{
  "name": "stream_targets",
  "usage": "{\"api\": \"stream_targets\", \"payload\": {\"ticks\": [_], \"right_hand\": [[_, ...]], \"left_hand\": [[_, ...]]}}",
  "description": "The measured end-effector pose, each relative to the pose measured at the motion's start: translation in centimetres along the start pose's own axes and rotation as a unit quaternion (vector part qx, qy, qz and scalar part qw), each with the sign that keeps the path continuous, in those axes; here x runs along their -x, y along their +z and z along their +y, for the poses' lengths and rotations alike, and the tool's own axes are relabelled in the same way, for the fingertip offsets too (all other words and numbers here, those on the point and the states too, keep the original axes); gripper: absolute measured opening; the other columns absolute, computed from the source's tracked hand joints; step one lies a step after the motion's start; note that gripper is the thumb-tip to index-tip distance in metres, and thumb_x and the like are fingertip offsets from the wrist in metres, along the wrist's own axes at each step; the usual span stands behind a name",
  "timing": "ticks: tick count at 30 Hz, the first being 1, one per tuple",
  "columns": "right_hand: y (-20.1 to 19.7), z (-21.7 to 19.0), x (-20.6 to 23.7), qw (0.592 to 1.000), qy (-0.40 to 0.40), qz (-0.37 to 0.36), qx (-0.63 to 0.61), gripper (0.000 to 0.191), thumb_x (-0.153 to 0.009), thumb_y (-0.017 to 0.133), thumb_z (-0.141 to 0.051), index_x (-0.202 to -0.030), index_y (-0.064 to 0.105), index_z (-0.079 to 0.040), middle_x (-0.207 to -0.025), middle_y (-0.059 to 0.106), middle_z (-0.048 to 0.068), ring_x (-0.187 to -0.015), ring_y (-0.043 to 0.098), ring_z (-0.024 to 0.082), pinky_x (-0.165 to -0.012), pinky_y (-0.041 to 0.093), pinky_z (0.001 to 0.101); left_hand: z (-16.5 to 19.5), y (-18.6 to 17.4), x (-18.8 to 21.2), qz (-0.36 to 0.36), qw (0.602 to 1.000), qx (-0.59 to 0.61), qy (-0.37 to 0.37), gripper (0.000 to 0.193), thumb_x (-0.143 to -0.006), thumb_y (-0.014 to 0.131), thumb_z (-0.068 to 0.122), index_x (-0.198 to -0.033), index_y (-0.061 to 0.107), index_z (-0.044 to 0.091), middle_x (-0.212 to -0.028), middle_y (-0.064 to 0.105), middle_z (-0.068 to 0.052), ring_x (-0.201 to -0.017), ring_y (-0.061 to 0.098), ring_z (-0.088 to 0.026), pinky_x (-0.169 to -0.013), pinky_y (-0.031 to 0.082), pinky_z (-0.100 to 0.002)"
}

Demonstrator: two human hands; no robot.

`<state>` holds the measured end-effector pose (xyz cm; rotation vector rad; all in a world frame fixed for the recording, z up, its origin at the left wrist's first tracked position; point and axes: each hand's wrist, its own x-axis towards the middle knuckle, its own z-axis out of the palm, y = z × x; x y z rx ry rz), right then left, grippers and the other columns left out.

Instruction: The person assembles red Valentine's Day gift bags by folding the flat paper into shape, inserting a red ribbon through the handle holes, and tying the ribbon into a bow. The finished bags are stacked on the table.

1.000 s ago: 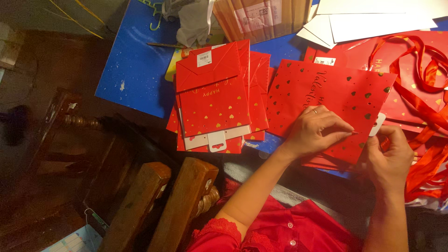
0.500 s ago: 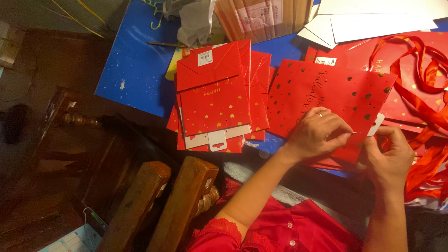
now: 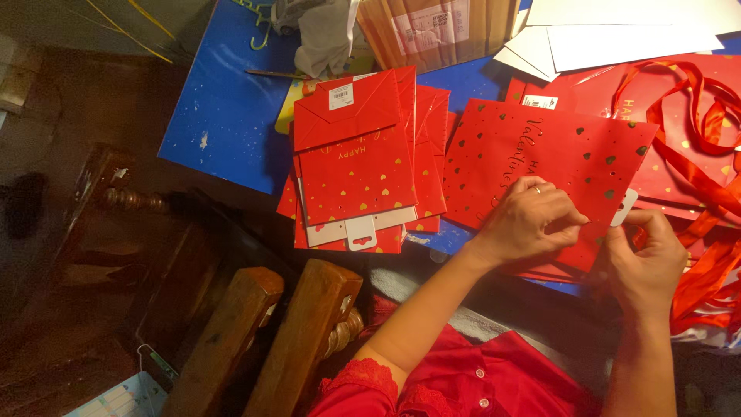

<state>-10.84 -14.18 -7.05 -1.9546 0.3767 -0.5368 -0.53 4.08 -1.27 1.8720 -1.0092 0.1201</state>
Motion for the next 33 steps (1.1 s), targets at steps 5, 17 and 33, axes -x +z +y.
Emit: {"api": "stream_targets", "payload": {"ticks": [5, 17, 33], "right_hand": [[-0.3, -0.1, -0.2, 0.999, -0.036, 0.005, 0.031, 0.017, -0.112, 0.072, -0.005, -0.101, 0.06, 0.002, -0.1, 0.068, 0.006, -0.094, 0.061, 0.008, -0.086, 0.049, 0.0238], [-1.0, -6.4, -0.4, 0.991, -0.083, 0.091, -0.055, 0.003, -0.122, 0.055, 0.001, -0.121, 0.056, 0.004, -0.106, 0.061, 0.008, -0.093, 0.059, 0.013, -0.087, 0.049, 0.0258], [-8.3, 0.9, -7.4, 0.981, -0.046, 0.066, 0.178, 0.025, -0.118, 0.062, -0.015, -0.137, 0.059, 0.001, -0.123, 0.066, 0.017, -0.1, 0.065, 0.028, -0.084, 0.053, 0.0423]], "left_hand": [[1.0, 0.1, -0.8, -0.008, 0.998, -0.015, -0.053, 0.011, -0.085, 0.073, 0.028, -0.088, 0.072, 0.017, -0.076, 0.067, 0.003, -0.081, 0.066, -0.014, -0.105, 0.045, -0.036], [0.9, 0.3, -0.8, -0.019, 0.995, -0.022, -0.095, 0.035, -0.087, 0.07, 0.053, -0.091, 0.071, 0.018, -0.078, 0.069, 0.001, -0.085, 0.068, -0.019, -0.103, 0.046, -0.04], [4.9, 2.5, -0.7, 0.042, 0.969, -0.208, -0.126, 0.08, -0.078, 0.078, 0.045, -0.146, 0.052, 0.013, -0.126, 0.065, -0.014, -0.12, 0.062, -0.03, -0.107, 0.046, -0.046]]}}
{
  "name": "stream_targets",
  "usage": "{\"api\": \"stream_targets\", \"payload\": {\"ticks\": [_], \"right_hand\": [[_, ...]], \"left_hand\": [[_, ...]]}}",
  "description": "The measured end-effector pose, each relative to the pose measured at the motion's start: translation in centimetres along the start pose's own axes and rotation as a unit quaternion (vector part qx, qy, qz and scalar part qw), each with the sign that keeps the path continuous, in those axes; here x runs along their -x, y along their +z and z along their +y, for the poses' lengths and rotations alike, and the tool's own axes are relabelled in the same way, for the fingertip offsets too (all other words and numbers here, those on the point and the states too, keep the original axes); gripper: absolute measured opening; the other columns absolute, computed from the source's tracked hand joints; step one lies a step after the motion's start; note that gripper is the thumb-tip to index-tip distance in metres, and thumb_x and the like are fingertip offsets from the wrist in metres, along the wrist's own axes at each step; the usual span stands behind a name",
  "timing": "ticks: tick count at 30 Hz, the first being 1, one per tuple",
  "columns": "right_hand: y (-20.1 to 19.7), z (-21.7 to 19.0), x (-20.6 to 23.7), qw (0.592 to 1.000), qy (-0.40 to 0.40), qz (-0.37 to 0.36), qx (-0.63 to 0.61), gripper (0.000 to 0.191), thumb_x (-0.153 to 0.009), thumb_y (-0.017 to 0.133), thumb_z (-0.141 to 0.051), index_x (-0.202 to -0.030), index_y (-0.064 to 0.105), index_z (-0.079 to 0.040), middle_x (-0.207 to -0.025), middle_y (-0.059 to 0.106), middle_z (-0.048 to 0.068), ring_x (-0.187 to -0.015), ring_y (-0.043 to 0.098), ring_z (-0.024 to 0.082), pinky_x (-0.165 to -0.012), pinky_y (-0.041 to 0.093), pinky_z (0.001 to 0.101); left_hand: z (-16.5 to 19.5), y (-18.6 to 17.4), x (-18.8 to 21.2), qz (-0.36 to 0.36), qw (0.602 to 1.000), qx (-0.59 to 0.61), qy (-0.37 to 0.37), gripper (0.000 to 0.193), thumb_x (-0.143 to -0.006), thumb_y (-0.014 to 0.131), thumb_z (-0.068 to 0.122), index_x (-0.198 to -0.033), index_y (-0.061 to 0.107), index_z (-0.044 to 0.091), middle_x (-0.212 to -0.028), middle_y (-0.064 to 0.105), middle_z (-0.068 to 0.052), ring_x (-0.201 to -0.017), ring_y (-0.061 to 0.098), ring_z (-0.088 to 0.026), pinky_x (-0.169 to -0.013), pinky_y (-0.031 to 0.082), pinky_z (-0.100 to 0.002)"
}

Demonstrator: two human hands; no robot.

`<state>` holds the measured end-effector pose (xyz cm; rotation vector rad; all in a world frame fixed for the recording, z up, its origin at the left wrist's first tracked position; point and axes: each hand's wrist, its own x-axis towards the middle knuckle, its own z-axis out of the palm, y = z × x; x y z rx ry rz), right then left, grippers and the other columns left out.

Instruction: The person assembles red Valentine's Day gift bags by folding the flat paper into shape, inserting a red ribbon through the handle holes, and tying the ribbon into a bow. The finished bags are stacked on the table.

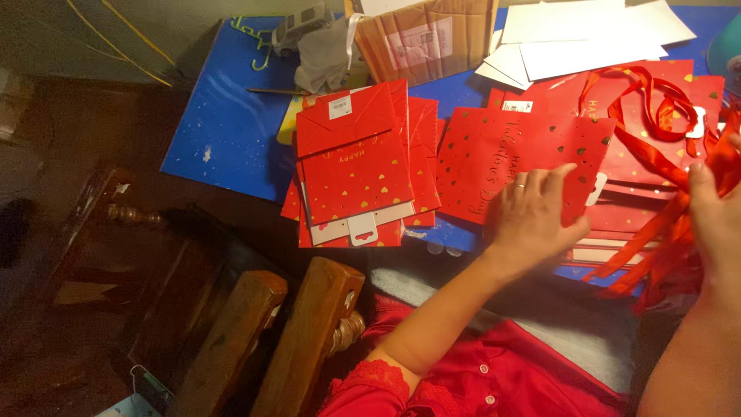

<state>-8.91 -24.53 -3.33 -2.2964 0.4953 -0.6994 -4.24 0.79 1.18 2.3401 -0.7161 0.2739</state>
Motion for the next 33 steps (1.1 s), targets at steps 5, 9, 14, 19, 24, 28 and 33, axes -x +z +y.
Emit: {"api": "stream_targets", "payload": {"ticks": [5, 9, 14, 19, 24, 28, 33], "right_hand": [[-0.4, -5.3, 2.8, 0.991, -0.125, 0.051, 0.023, 0.019, -0.117, 0.063, -0.002, -0.134, 0.057, 0.003, -0.143, 0.058, 0.019, -0.124, 0.064, 0.032, -0.106, 0.054, 0.0417], [-0.5, -10.7, 3.5, 0.988, 0.046, 0.029, -0.146, 0.024, -0.109, 0.058, -0.011, -0.132, 0.061, -0.004, -0.144, 0.055, 0.012, -0.115, 0.063, 0.024, -0.089, 0.054, 0.0351], [-0.5, -13.1, 4.3, 0.989, -0.133, 0.066, 0.016, 0.009, -0.107, 0.066, -0.003, -0.116, 0.067, -0.004, -0.126, 0.064, 0.006, -0.113, 0.059, 0.017, -0.095, 0.057, 0.0346], [0.7, -11.4, 5.9, 0.995, -0.091, 0.02, -0.032, 0.011, -0.108, 0.069, -0.007, -0.118, 0.072, -0.005, -0.115, 0.066, 0.011, -0.106, 0.057, 0.022, -0.087, 0.056, 0.0337], [1.8, -12.0, 6.5, 0.988, -0.016, -0.054, -0.141, 0.023, -0.119, 0.063, -0.021, -0.135, 0.068, -0.005, -0.12, 0.07, 0.01, -0.104, 0.066, 0.018, -0.094, 0.051, 0.0308], [0.9, -15.7, 6.9, 0.943, -0.057, -0.086, -0.317, 0.039, -0.112, 0.052, -0.023, -0.143, 0.054, 0.001, -0.128, 0.066, 0.011, -0.119, 0.062, 0.016, -0.106, 0.048, 0.0305], [-2.3, -19.2, 7.0, 0.83, -0.09, -0.159, -0.528, 0.05, -0.101, 0.054, -0.019, -0.147, 0.052, 0.001, -0.13, 0.065, 0.01, -0.117, 0.063, 0.016, -0.093, 0.051, 0.0269]], "left_hand": [[-3.7, -2.1, -0.5, -0.064, 0.937, 0.321, -0.123, 0.034, -0.091, 0.072, 0.028, -0.119, 0.073, 0.008, -0.107, 0.079, -0.009, -0.097, 0.075, -0.016, -0.089, 0.058, -0.031], [-5.3, -2.5, 0.5, -0.041, 0.902, 0.408, -0.136, 0.022, -0.094, 0.075, 0.017, -0.111, 0.074, 0.004, -0.101, 0.078, -0.004, -0.094, 0.072, -0.008, -0.086, 0.057, -0.026], [-6.4, -1.7, 1.3, -0.028, 0.9, 0.411, -0.143, 0.022, -0.096, 0.075, 0.019, -0.111, 0.073, 0.003, -0.1, 0.077, -0.002, -0.093, 0.07, -0.006, -0.085, 0.056, -0.026], [-7.1, -0.8, 1.4, -0.015, 0.892, 0.432, -0.135, 0.02, -0.098, 0.074, 0.019, -0.11, 0.072, 0.003, -0.1, 0.076, -0.001, -0.093, 0.068, -0.005, -0.085, 0.055, -0.025], [-6.0, -1.8, 1.7, 0.001, 0.856, 0.502, -0.121, 0.016, -0.102, 0.071, 0.014, -0.114, 0.07, 0.004, -0.109, 0.075, -0.001, -0.103, 0.067, -0.007, -0.095, 0.054, -0.027], [-3.1, -4.5, 2.4, 0.012, 0.764, 0.642, -0.062, 0.019, -0.101, 0.075, 0.007, -0.116, 0.066, 0.008, -0.115, 0.072, -0.001, -0.114, 0.065, -0.008, -0.11, 0.05, -0.03], [0.4, -7.4, 1.7, 0.177, 0.898, 0.351, 0.198, 0.021, -0.092, 0.076, -0.001, -0.108, 0.065, 0.008, -0.115, 0.072, -0.009, -0.113, 0.072, -0.025, -0.124, 0.038, -0.045]]}}
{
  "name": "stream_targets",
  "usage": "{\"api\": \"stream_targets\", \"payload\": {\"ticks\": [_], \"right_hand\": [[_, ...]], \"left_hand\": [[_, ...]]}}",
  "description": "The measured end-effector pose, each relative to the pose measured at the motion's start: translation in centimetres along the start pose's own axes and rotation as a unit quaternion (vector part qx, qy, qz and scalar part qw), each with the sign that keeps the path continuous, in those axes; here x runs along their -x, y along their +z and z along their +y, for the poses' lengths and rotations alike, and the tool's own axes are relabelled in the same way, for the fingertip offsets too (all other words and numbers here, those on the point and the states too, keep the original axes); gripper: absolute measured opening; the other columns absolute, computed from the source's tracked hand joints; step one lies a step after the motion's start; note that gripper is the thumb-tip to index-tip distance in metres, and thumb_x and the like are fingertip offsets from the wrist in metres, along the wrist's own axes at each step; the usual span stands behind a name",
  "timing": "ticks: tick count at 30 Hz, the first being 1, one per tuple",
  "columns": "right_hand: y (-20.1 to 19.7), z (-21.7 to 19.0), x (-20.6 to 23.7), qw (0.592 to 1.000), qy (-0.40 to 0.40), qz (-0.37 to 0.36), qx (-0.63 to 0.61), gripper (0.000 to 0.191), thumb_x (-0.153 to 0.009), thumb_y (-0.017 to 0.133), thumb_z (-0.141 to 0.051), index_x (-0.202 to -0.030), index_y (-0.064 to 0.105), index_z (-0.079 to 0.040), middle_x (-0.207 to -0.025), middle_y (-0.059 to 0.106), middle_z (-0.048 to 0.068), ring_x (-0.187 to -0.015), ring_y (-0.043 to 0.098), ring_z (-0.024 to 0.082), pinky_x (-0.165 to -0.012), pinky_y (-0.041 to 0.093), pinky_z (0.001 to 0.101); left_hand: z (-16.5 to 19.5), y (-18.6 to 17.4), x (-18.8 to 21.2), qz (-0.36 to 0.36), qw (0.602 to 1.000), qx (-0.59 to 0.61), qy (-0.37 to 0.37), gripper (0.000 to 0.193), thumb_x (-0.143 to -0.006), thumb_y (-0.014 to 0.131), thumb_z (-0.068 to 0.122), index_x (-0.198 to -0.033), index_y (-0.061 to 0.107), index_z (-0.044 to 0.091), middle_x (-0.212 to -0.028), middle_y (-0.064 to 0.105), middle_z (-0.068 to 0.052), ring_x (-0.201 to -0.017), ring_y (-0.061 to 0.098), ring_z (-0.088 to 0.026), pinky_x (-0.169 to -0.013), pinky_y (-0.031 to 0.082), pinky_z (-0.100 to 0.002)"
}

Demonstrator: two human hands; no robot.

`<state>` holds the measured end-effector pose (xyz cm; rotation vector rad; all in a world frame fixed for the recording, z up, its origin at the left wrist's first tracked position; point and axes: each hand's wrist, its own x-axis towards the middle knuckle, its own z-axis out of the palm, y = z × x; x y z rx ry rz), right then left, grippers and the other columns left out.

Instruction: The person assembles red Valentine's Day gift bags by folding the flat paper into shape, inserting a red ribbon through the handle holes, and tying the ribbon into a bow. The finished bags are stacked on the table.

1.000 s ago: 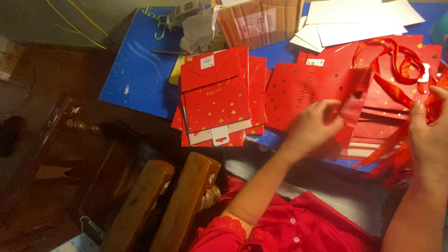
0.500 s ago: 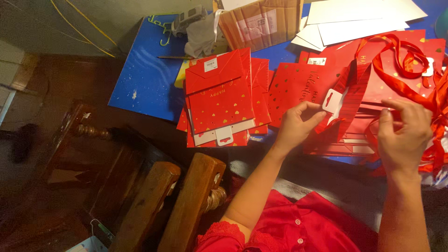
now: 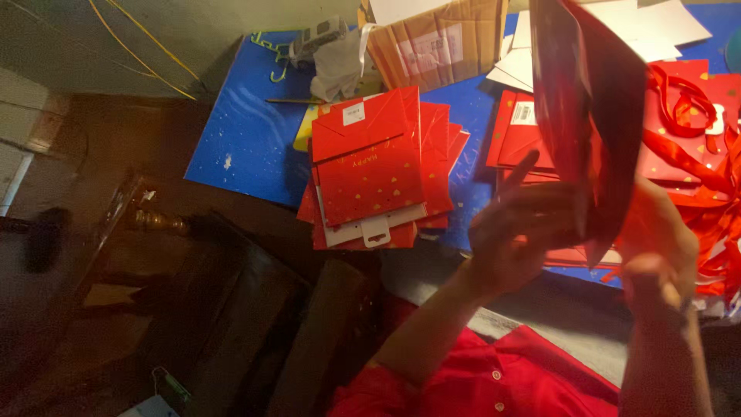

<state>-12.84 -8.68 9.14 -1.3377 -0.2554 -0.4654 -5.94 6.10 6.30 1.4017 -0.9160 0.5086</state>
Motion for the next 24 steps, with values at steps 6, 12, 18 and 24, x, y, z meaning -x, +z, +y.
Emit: {"api": "stream_targets", "payload": {"ticks": [6, 12, 18, 24], "right_hand": [[-1.9, -0.5, -1.8, 0.87, -0.119, -0.008, 0.479, 0.027, -0.1, 0.063, 0.009, -0.123, 0.07, -0.004, -0.129, 0.072, 0.013, -0.127, 0.068, 0.027, -0.113, 0.051, 0.0362], [-4.4, 3.8, -0.5, 0.884, -0.014, 0.032, 0.466, 0.029, -0.099, 0.06, 0.008, -0.12, 0.075, -0.006, -0.117, 0.074, 0.01, -0.108, 0.07, 0.021, -0.098, 0.053, 0.0312], [-5.0, 7.3, 0.3, 0.891, 0.005, 0.064, 0.449, 0.02, -0.106, 0.062, 0.001, -0.122, 0.073, -0.005, -0.118, 0.072, 0.011, -0.11, 0.069, 0.025, -0.098, 0.053, 0.0331], [-4.1, 7.9, 0.4, 0.873, -0.019, 0.077, 0.482, 0.016, -0.111, 0.065, -0.005, -0.126, 0.069, -0.002, -0.129, 0.067, 0.015, -0.123, 0.064, 0.03, -0.109, 0.05, 0.038]], "left_hand": [[2.2, 1.0, 0.5, -0.091, 0.991, -0.055, -0.076, 0.014, -0.098, 0.074, 0.002, -0.108, 0.066, 0.009, -0.119, 0.072, -0.009, -0.111, 0.073, -0.023, -0.111, 0.053, -0.034], [1.5, 0.2, 2.7, -0.153, 0.985, -0.038, -0.072, 0.021, -0.093, 0.08, 0.011, -0.112, 0.071, 0.014, -0.104, 0.072, -0.004, -0.096, 0.072, -0.023, -0.09, 0.057, -0.031], [-6.6, 0.8, -1.2, -0.122, 0.956, -0.242, -0.109, 0.022, -0.095, 0.074, 0.023, -0.116, 0.074, 0.018, -0.104, 0.072, 0.0, -0.103, 0.067, -0.021, -0.094, 0.056, -0.032], [-8.4, 3.6, -1.0, -0.151, 0.925, -0.315, -0.146, 0.015, -0.091, 0.073, 0.031, -0.095, 0.073, 0.017, -0.094, 0.069, 0.0, -0.098, 0.067, -0.023, -0.086, 0.055, -0.034]]}}
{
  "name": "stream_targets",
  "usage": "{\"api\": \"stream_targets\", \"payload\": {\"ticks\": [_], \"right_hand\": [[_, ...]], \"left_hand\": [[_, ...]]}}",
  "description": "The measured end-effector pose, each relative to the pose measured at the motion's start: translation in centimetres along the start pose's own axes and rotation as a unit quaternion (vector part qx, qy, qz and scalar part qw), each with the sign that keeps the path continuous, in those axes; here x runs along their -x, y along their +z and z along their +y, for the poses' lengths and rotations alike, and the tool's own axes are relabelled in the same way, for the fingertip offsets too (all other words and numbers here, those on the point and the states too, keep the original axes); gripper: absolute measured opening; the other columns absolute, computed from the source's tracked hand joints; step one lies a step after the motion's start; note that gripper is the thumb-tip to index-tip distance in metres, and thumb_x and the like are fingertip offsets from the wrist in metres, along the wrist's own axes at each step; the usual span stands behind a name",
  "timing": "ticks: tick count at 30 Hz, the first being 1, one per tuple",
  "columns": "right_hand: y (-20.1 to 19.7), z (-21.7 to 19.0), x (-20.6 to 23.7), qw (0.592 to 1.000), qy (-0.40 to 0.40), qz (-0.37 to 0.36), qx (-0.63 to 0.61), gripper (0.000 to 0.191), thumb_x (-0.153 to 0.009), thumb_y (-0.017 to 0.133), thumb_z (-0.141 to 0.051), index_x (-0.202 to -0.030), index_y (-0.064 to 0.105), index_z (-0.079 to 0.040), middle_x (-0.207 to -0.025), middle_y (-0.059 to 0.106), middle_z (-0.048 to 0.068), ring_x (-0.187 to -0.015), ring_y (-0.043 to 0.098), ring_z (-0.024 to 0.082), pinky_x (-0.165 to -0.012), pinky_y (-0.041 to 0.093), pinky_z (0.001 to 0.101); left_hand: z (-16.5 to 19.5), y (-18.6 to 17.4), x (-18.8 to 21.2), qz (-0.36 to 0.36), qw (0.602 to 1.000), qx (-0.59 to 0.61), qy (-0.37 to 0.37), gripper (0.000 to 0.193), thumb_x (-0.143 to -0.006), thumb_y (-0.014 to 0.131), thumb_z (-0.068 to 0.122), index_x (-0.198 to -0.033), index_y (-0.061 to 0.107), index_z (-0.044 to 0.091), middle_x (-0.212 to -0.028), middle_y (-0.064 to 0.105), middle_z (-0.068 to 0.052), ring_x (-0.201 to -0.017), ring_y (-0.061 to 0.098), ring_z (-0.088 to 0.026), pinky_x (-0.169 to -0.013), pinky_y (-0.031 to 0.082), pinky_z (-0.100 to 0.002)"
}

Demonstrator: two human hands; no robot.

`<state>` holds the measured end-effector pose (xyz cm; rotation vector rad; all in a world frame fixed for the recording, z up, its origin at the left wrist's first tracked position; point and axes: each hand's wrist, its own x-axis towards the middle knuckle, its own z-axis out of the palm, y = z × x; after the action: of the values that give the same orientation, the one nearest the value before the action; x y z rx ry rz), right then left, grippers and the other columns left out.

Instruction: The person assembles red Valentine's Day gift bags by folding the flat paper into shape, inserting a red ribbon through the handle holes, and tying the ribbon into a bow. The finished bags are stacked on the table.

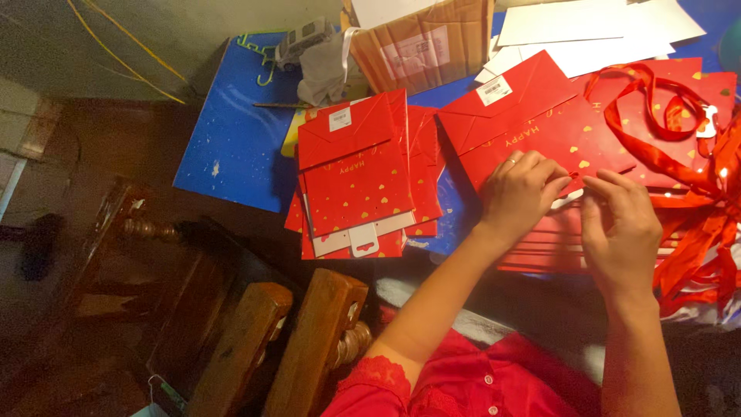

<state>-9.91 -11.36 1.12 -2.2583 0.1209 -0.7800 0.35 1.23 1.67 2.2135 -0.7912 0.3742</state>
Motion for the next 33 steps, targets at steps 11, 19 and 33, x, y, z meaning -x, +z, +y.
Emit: {"api": "stream_targets", "payload": {"ticks": [11, 19, 33], "right_hand": [[-0.2, -0.9, -0.7, 0.922, 0.169, 0.104, -0.333, 0.04, -0.095, 0.054, 0.003, -0.133, 0.045, -0.005, -0.13, 0.058, 0.008, -0.112, 0.067, 0.014, -0.091, 0.056, 0.0245], [0.6, 4.1, -0.6, 0.911, 0.158, 0.077, -0.373, 0.025, -0.113, 0.058, 0.008, -0.132, 0.044, 0.0, -0.131, 0.059, 0.01, -0.123, 0.069, 0.023, -0.109, 0.056, 0.0321], [2.0, 5.2, 1.0, 0.943, 0.153, 0.028, -0.295, 0.022, -0.113, 0.058, 0.006, -0.133, 0.052, 0.002, -0.135, 0.064, 0.009, -0.114, 0.066, 0.012, -0.101, 0.055, 0.0272]], "left_hand": [[1.1, 2.2, 2.5, -0.056, 0.925, 0.353, -0.127, 0.017, -0.102, 0.068, 0.024, -0.102, 0.071, 0.008, -0.094, 0.075, -0.003, -0.09, 0.073, -0.012, -0.083, 0.059, -0.031], [-3.0, 3.7, 3.4, -0.147, 0.648, 0.716, -0.216, 0.018, -0.108, 0.072, 0.019, -0.106, 0.064, 0.004, -0.092, 0.068, 0.0, -0.087, 0.062, -0.007, -0.082, 0.051, -0.026], [0.9, 2.4, 1.2, -0.002, 0.991, 0.12, -0.057, 0.017, -0.097, 0.074, 0.028, -0.109, 0.075, 0.016, -0.098, 0.071, -0.001, -0.085, 0.071, -0.018, -0.074, 0.056, -0.029]]}}
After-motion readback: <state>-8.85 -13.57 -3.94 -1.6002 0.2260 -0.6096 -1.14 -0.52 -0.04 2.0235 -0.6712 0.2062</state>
